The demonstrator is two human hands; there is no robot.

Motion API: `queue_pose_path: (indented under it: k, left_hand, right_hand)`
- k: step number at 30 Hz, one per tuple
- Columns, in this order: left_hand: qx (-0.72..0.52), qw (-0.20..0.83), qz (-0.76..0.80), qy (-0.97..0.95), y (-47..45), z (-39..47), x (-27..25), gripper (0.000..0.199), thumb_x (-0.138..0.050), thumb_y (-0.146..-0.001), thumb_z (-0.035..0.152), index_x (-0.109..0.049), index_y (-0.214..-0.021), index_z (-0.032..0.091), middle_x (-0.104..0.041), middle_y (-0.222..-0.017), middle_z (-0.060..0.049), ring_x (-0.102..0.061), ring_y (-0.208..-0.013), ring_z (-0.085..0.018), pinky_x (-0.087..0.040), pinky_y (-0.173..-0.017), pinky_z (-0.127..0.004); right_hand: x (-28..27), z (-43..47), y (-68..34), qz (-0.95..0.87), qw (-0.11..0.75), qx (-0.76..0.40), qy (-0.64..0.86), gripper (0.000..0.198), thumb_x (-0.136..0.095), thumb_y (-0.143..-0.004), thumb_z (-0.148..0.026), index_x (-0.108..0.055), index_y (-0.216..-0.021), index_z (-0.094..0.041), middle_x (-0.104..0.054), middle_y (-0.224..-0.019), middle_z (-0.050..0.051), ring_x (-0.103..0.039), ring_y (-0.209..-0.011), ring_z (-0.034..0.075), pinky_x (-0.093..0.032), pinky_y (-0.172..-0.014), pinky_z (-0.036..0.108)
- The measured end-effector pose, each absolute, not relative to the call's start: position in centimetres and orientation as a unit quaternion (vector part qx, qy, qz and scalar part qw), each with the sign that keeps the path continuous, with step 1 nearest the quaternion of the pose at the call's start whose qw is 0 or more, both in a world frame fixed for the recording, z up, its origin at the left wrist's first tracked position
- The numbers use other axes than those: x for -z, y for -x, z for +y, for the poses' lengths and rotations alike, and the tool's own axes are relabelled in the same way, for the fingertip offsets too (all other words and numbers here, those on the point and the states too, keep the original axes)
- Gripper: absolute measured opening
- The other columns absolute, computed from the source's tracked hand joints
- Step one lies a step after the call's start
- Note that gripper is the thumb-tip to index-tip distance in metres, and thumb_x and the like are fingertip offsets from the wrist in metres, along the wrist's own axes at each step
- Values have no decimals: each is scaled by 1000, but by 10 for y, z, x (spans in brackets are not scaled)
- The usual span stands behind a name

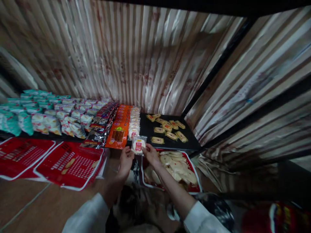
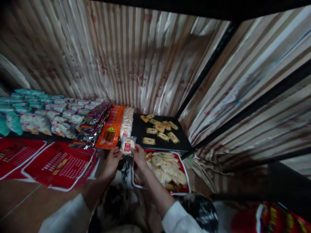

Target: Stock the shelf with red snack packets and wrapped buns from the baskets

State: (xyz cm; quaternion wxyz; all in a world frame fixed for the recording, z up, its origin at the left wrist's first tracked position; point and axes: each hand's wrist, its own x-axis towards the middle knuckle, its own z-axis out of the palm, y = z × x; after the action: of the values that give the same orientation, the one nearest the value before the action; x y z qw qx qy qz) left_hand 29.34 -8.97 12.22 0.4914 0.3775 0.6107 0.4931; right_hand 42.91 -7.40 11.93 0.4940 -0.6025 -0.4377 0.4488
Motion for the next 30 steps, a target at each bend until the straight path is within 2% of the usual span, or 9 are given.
queue_pose_path:
  k: [5,9,13,19,25,30]
  left_hand:
    - [-428,264,632,-589,-292,-77,-119,36,-52,-76,12,-60,-111,18,-54,-124,-12,-49,-119,-25,-42,-101,-44]
    - [-361,178,617,-676,-293,-70,-120,43,-49,-76,10,-60,-116,18,-47,-135,-12,-40,-128,-27,-35,-109,-45]
    - [-324,140,605,-714,-295,-59,-114,46,-46,-77,9,-59,-120,18,-47,-136,-11,-39,-128,-28,-35,-108,-47]
    - [-279,118,612,-730,-298,-46,-97,45,-42,-81,10,-58,-123,13,-45,-138,-15,-37,-130,-29,-34,-108,-45]
    - [-290,81,603,-739,-305,-45,-88,43,-40,-83,13,-57,-123,10,-46,-137,-19,-39,-129,-31,-36,-106,-47]
    - [-300,72,599,-739,-309,-40,-89,42,-42,-83,13,-58,-122,11,-47,-136,-17,-40,-129,-31,-36,-106,-47]
  right_hand:
    - [-117,-45,-423,-487,431,-373,661,22,-60,-74,-34,-67,-89,-20,-72,-80,3,-66,-73,19,-53,-65,30]
    - [-114,-29,-420,-532,383,-329,680,19,-59,-74,-30,-68,-88,-21,-71,-78,0,-65,-71,17,-51,-65,27]
    - [-109,-16,-419,-541,350,-298,704,20,-58,-75,-31,-68,-90,-22,-70,-78,-1,-64,-70,15,-49,-64,25]
    - [-109,-5,-419,-550,297,-288,726,21,-57,-79,-32,-67,-95,-22,-70,-81,0,-64,-73,15,-46,-63,23]
    - [-117,-6,-418,-587,225,-228,744,22,-52,-85,-33,-66,-97,-22,-71,-86,4,-65,-77,18,-42,-62,25]
    - [-112,-4,-418,-597,217,-198,746,21,-51,-86,-35,-65,-96,-22,-70,-86,4,-64,-76,17,-40,-60,24]
